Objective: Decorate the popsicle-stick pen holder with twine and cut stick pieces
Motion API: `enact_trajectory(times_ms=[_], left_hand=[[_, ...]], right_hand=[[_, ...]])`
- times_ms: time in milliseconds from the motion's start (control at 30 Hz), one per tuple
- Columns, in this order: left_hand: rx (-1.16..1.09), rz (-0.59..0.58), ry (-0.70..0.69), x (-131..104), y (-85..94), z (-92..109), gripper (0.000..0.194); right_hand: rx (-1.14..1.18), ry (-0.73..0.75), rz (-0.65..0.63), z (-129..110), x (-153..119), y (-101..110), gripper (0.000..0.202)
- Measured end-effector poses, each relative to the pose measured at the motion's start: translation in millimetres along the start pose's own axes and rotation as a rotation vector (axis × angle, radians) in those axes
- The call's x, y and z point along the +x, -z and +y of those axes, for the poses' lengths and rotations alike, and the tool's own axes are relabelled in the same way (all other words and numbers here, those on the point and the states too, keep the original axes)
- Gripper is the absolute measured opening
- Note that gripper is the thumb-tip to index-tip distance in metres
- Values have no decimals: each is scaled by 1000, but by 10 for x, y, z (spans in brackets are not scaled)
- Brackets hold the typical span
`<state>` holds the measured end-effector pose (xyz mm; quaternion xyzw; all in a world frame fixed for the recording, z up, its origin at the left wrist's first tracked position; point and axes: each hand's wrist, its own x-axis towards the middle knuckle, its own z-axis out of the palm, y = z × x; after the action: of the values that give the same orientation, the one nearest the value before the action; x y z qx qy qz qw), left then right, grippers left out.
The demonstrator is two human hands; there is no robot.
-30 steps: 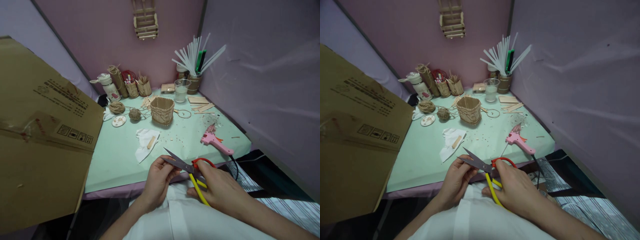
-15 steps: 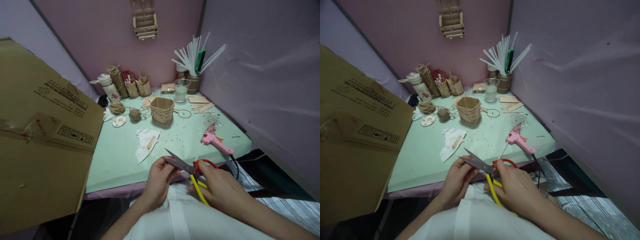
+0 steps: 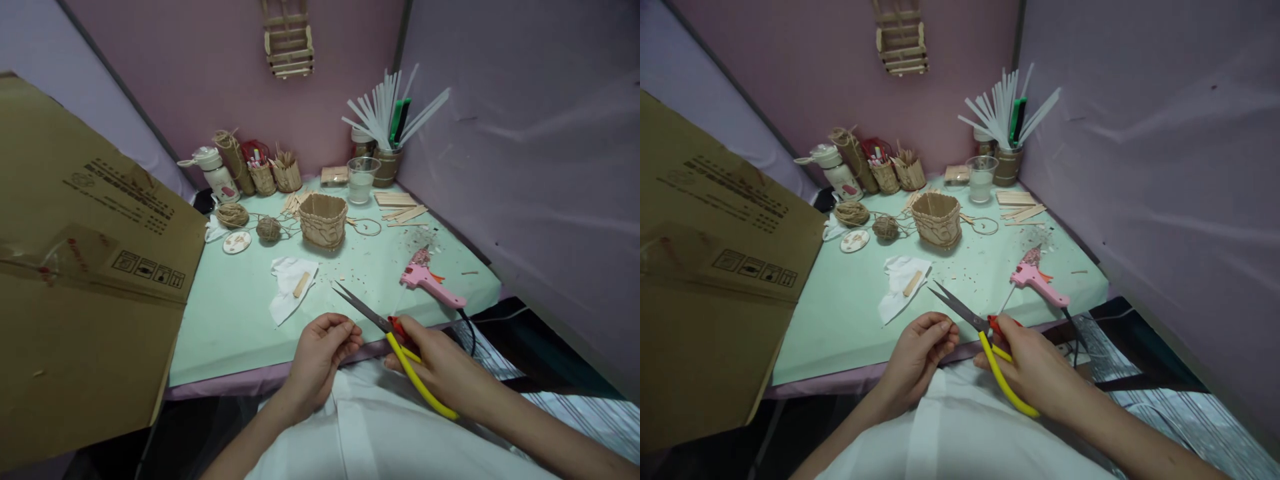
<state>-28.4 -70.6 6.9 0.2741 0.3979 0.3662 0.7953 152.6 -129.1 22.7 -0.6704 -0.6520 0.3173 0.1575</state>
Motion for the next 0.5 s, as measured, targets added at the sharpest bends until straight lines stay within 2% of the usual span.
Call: enact_trajectory(times_ms=[167,333,500], left_hand=[[71,-54,-11,4,18,-11,7],[181,-15,-104,31,42,-24,6],[254,1,-124,43,66,-44,5]], right_hand=[[-100,49,-43,12,21,48,29],[-165,77,-60,66,15,107,40],[-176,78,-77,86,-18,127,41]])
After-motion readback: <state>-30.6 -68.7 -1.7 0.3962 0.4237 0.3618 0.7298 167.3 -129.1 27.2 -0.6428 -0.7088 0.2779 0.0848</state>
